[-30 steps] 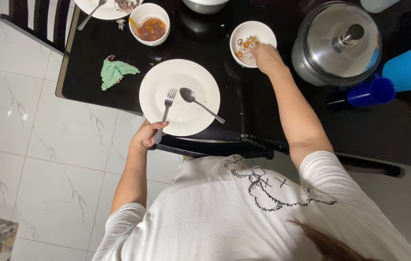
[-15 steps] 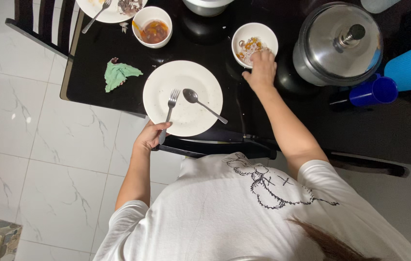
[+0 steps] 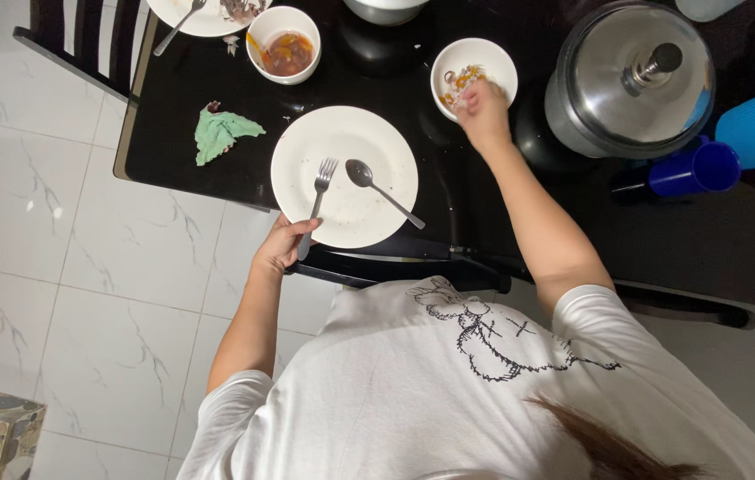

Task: The person clears a dining table by scraping leftover food from plates into bowls using a fork and spoon. They wipe the table surface with a cloth, gather the dirty dishes, and place them into a pink plastic bag.

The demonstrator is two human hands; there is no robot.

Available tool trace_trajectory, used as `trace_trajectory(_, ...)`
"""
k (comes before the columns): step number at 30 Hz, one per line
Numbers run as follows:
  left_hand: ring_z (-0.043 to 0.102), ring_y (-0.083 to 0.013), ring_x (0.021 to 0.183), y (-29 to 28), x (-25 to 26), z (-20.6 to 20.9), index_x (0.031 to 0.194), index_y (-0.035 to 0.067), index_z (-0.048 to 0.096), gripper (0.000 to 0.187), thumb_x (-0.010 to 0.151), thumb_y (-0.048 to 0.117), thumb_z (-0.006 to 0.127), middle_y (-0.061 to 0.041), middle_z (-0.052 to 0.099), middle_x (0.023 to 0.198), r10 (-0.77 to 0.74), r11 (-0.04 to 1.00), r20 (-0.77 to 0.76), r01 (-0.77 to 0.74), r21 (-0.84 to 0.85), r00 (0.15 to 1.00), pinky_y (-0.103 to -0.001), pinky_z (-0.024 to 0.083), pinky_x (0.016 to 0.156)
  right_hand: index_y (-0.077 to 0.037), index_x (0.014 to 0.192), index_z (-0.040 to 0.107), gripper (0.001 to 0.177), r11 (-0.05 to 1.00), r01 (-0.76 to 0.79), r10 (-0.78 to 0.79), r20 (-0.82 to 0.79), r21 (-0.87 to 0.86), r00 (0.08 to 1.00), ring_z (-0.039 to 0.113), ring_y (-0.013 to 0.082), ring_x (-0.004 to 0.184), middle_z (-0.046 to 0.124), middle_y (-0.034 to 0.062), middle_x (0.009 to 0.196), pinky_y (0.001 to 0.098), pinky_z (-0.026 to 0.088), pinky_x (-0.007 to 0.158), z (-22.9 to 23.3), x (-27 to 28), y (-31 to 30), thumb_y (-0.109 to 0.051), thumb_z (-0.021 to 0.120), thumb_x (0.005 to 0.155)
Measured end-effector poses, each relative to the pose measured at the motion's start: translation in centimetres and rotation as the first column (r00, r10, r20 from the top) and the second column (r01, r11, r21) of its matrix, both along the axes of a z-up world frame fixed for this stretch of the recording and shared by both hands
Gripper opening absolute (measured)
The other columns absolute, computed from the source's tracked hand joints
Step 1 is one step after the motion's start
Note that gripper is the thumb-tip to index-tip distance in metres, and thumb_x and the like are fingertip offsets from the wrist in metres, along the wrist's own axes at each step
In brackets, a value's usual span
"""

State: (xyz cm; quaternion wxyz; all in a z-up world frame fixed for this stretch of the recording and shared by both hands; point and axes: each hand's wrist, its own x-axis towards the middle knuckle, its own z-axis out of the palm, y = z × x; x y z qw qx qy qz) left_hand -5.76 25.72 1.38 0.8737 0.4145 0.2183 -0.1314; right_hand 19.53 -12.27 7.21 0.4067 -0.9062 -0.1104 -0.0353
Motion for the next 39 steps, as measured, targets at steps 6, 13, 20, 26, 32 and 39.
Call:
trace_trajectory(6, 0.066, -0.023, 0.109, -2.5, 2.3, -0.4, 0.144, -0.002, 0.047, 0.067, 0.083, -0.008, 0.073, -0.017, 0.064, 0.125, -0.042, 0.999, 0.02, 0.042, 0.011, 0.999, -0.032, 0.058, 0.091, -0.013, 0.096, 0.071, 0.018, 0.966, 0.019, -0.072, -0.194, -0.26, 0.978, 0.064, 0.0257, 0.107, 0.069, 0.0092, 0.118, 0.0371, 0.055, 0.098, 3.1, 2.6, 0.0, -0.003, 0.078, 0.083)
trace_trajectory(13, 0.064, -0.0235, 0.121, -3.8, 5.1, 2.1, 0.143, 0.001, 0.046, 0.072, 0.08, -0.001, 0.08, -0.016, 0.066, 0.13, -0.121, 0.951, -0.029, 0.124, 0.283, 0.992, -0.029, 0.053, 0.103, -0.017, 0.103, 0.082, 0.032, 0.89, -0.038, -0.027, -0.134, -0.454, 0.991, 0.05, 0.0316, 0.125, 0.056, 0.0127, 0.139, 0.0379, 0.04, 0.113, 2.2, 3.7, 0.9, 0.003, 0.077, 0.079)
trace_trajectory(20, 0.064, -0.0302, 0.123, -2.5, 7.6, 2.8, 0.138, -0.001, 0.047, 0.07, 0.077, -0.002, 0.08, -0.02, 0.066, 0.127, -0.145, 0.928, -0.08, 0.164, 0.333, 0.986, -0.036, 0.054, 0.107, -0.006, 0.102, 0.074, 0.005, 0.984, -0.027, 0.003, -0.135, -0.178, 0.991, 0.074, 0.0205, 0.097, 0.076, 0.0098, 0.108, 0.0333, 0.059, 0.089, -0.3, -2.7, -2.5, -0.006, 0.074, 0.097)
trace_trajectory(26, 0.064, -0.0207, 0.105, -2.2, 6.6, -0.1, 0.139, 0.004, 0.049, 0.065, 0.083, 0.0, 0.08, -0.013, 0.068, 0.12, -0.11, 0.953, -0.041, 0.118, 0.28, 0.993, -0.028, 0.052, 0.084, -0.006, 0.095, 0.074, 0.016, 0.979, -0.183, 0.148, -0.312, -0.086, 0.938, 0.073, 0.0193, 0.084, 0.072, 0.01, 0.095, 0.033, 0.061, 0.078, -4.9, -14.2, -3.3, -0.009, 0.08, 0.08)
trace_trajectory(32, 0.065, -0.0116, 0.084, -2.3, 5.7, -1.5, 0.135, 0.005, 0.052, 0.057, 0.085, 0.0, 0.079, -0.011, 0.07, 0.109, -0.071, 0.977, -0.033, 0.076, 0.198, 0.997, -0.021, 0.05, 0.057, -0.006, 0.09, 0.075, 0.008, 0.933, -0.11, 0.118, 0.003, -0.342, 0.993, 0.068, 0.0303, 0.093, 0.07, 0.0114, 0.094, 0.0403, 0.057, 0.082, -8.3, -15.5, -2.8, -0.003, 0.068, 0.09)
trace_trajectory(39, 0.057, -0.0057, 0.058, -3.9, 5.0, -0.2, 0.128, 0.008, 0.055, 0.046, 0.088, 0.002, 0.076, -0.007, 0.067, 0.091, -0.096, 0.978, -0.053, 0.104, 0.179, 0.994, -0.018, 0.044, 0.043, -0.004, 0.093, 0.071, 0.005, 0.986, 0.166, -0.163, -0.123, 0.016, 0.979, 0.069, 0.0234, 0.081, 0.071, 0.0121, 0.09, 0.0337, 0.057, 0.075, -8.0, -9.2, -6.0, -0.002, 0.066, 0.093)
